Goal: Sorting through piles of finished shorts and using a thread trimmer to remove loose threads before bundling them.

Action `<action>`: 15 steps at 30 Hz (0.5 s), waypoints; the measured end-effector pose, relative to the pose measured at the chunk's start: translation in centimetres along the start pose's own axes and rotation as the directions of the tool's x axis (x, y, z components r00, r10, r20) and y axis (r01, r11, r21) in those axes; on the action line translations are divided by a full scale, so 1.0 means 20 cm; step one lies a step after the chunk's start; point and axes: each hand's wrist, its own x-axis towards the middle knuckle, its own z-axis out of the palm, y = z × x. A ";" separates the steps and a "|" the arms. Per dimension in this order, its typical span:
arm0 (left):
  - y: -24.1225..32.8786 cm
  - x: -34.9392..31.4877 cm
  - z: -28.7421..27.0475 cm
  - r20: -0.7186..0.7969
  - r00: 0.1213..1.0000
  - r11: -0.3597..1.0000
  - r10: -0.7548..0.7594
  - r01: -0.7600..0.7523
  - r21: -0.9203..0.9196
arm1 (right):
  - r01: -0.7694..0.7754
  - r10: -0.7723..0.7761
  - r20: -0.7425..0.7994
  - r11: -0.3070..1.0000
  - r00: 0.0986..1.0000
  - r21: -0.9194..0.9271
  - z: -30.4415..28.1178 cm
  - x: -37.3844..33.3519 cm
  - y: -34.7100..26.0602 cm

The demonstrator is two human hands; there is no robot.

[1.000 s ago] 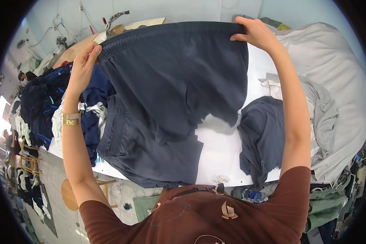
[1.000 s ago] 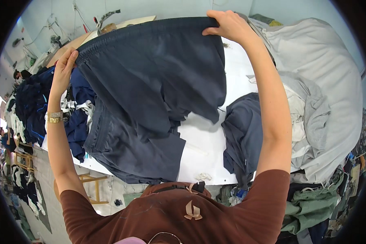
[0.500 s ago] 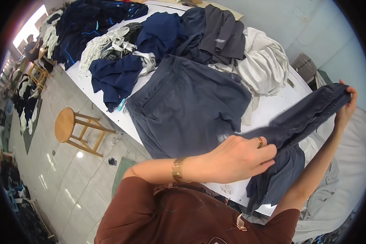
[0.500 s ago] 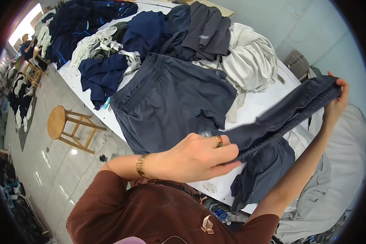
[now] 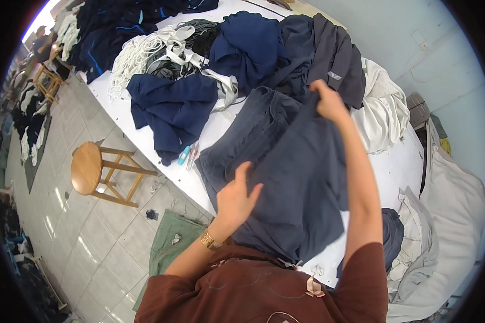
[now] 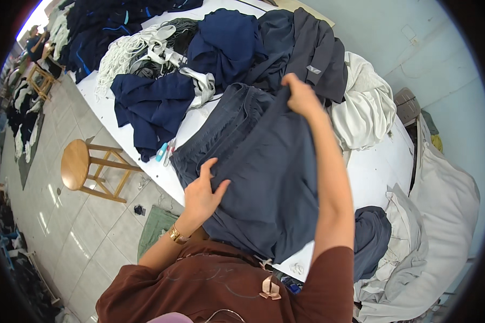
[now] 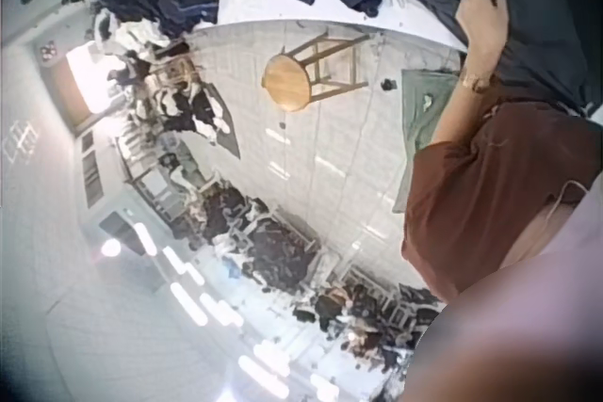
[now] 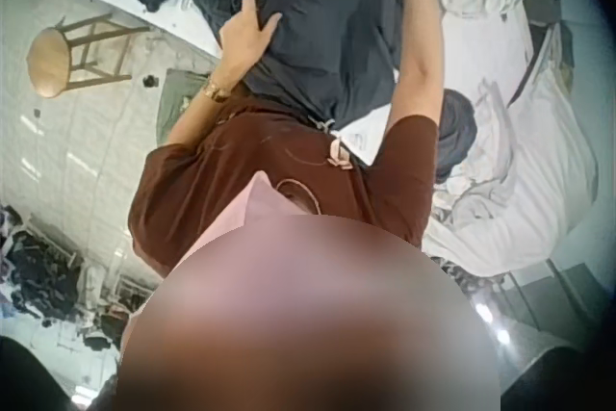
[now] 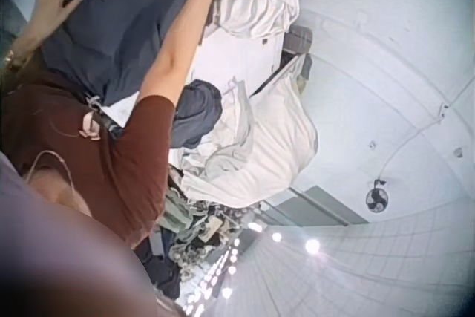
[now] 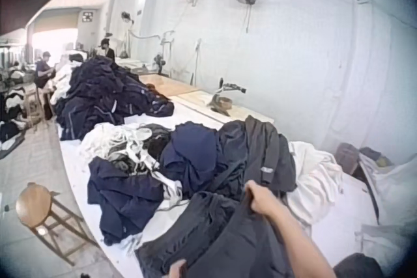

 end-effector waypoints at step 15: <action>-0.34 0.19 -0.01 0.107 0.988 0.972 0.113 -0.133 0.194 | -0.270 0.288 -0.071 0.942 0.955 0.197 0.27 -0.01 -0.01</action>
